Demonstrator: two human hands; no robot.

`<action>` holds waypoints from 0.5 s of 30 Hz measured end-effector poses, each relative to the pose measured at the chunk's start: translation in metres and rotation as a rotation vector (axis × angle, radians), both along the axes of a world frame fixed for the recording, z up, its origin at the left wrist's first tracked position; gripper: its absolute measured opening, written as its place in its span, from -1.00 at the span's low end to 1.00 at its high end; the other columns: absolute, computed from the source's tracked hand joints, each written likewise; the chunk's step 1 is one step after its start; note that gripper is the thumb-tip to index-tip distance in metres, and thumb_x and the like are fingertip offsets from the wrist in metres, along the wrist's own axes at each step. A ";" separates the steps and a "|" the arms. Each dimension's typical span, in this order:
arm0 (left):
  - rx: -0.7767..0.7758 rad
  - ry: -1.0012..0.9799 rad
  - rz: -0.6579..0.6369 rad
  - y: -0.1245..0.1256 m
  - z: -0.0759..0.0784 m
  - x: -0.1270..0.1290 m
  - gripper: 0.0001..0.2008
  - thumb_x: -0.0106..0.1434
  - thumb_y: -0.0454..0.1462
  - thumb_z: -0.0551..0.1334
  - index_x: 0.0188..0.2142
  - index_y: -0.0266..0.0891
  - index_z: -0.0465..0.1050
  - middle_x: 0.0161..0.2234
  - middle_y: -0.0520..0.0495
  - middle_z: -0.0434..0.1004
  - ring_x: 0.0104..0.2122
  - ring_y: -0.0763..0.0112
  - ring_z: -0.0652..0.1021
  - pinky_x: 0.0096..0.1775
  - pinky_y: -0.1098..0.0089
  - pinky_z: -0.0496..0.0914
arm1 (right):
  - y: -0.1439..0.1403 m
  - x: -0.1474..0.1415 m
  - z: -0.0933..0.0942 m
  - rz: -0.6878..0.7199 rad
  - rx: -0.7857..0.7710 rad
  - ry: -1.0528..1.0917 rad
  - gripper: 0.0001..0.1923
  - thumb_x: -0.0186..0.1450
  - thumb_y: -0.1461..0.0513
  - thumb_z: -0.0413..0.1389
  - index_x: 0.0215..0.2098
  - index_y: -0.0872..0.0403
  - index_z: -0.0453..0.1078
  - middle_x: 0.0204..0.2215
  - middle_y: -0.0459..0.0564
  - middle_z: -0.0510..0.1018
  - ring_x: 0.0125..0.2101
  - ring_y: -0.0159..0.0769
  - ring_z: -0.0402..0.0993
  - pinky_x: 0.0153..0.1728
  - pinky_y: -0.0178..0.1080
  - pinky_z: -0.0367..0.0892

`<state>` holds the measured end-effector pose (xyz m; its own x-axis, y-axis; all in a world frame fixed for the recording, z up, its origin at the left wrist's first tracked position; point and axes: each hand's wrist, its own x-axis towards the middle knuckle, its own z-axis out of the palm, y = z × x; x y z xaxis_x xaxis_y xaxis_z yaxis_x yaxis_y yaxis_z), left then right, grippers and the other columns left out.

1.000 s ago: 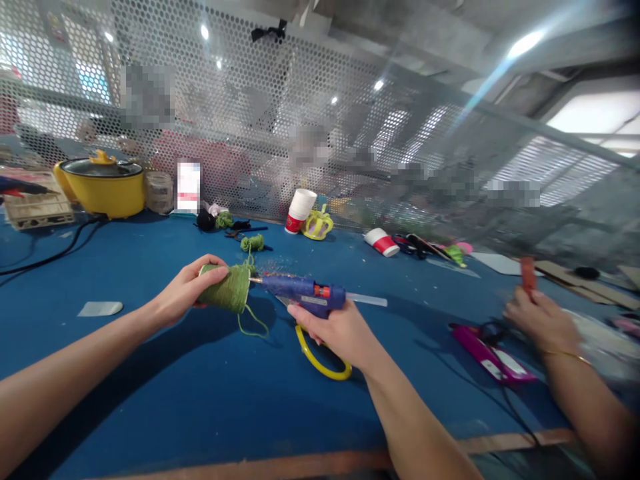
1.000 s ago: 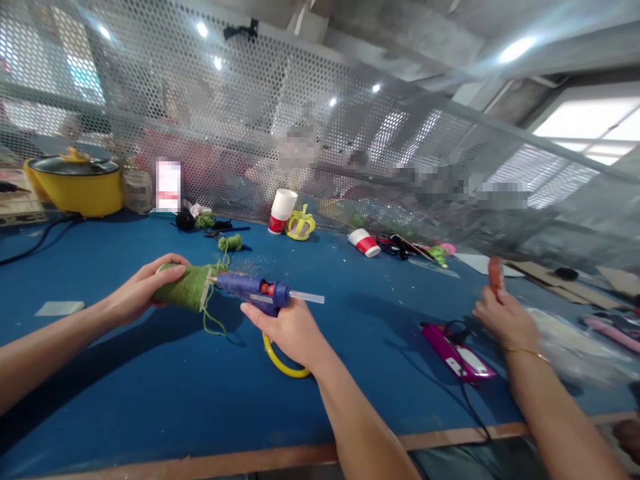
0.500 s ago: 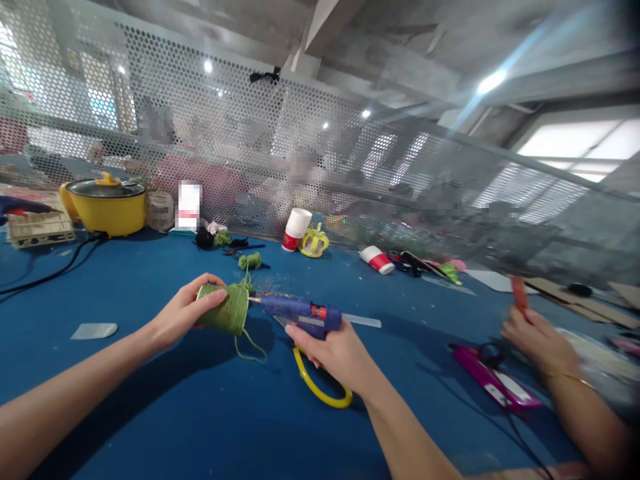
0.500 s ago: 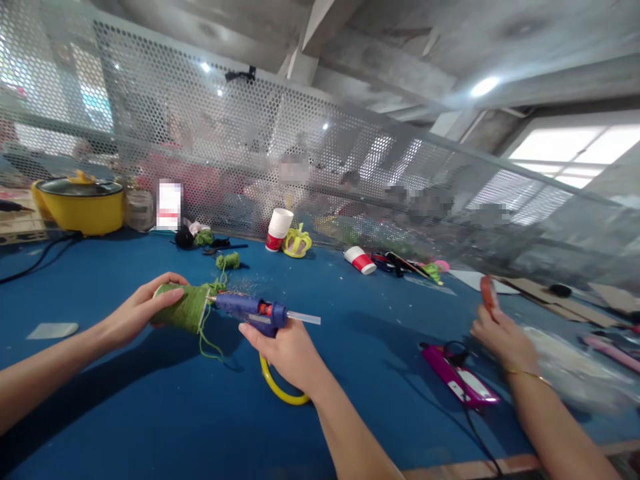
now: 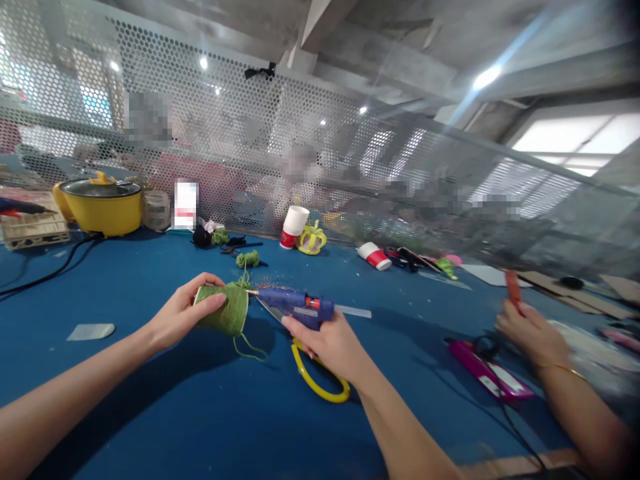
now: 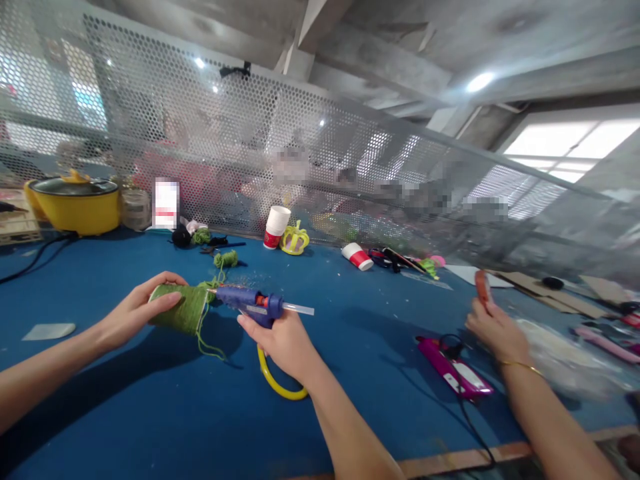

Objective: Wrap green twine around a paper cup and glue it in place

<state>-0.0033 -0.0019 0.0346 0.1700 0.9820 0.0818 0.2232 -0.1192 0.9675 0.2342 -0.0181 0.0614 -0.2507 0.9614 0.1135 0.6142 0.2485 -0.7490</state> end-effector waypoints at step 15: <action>-0.129 -0.111 0.050 0.006 -0.006 -0.002 -0.66 0.09 0.02 0.12 -0.28 -0.15 0.29 -0.51 0.10 0.25 -0.54 0.50 0.29 -0.57 0.57 0.21 | -0.002 0.001 -0.002 0.011 0.021 0.004 -0.74 0.15 0.12 0.09 -0.62 0.07 0.27 -0.78 -0.18 0.29 -0.74 -0.44 0.19 -0.67 -0.34 0.17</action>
